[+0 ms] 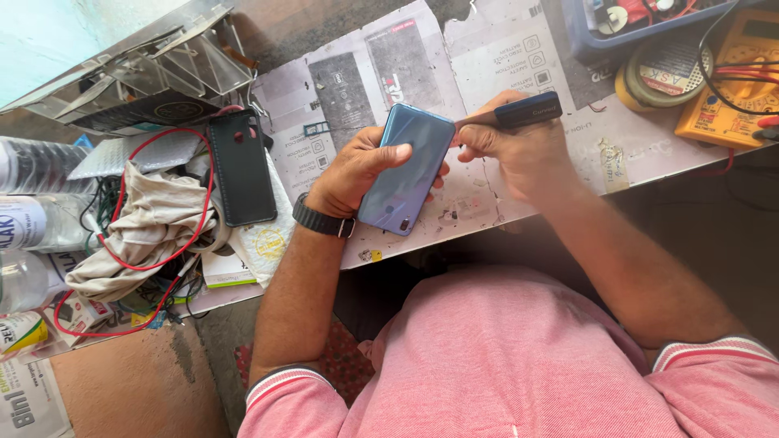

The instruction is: The person removes a black case from a blue smartphone, then uses a small orange tool to clean the phone's edges. They wipe the back of the phone with a cloth and use a card-like tool to scrape the surface. The person continues to clean the phone's back and edges with the card-like tool.

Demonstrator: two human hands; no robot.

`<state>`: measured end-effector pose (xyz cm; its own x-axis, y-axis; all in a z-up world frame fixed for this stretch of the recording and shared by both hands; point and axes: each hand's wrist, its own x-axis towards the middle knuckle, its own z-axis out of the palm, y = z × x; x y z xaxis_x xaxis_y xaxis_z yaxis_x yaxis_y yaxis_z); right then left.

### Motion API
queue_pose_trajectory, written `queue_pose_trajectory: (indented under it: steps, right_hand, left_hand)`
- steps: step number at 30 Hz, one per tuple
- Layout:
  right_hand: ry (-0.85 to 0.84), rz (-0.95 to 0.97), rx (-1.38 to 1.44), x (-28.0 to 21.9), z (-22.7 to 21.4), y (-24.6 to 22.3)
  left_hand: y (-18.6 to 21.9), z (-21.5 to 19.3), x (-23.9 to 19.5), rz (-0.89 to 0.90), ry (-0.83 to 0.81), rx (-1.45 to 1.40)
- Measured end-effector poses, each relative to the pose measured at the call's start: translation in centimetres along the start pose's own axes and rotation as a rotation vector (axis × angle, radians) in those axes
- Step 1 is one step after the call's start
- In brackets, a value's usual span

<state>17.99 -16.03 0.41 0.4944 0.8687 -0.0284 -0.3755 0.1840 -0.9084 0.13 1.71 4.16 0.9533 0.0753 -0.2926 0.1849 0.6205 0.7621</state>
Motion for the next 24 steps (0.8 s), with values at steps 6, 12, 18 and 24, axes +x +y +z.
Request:
queue_pose_trajectory:
  steps: [6,12,18,24]
  right_hand:
    - [0.007,-0.002,-0.027,-0.1,-0.2,0.5]
    - [0.027,0.05,0.018,-0.2,-0.5,1.0]
    - [-0.035,0.16,-0.1,0.9,-0.3,-1.0]
    - [-0.212,0.258,-0.214,3.5,-1.5,-2.5]
  left_hand:
    - [-0.6,-0.2,0.2,0.065,0.042,0.068]
    - [-1.1,-0.6,0.5,0.077,0.054,0.078]
    - [-0.9,-0.7,0.4,0.037,0.065,0.113]
    - [-0.8,-0.7,0.2,0.016,0.057,0.097]
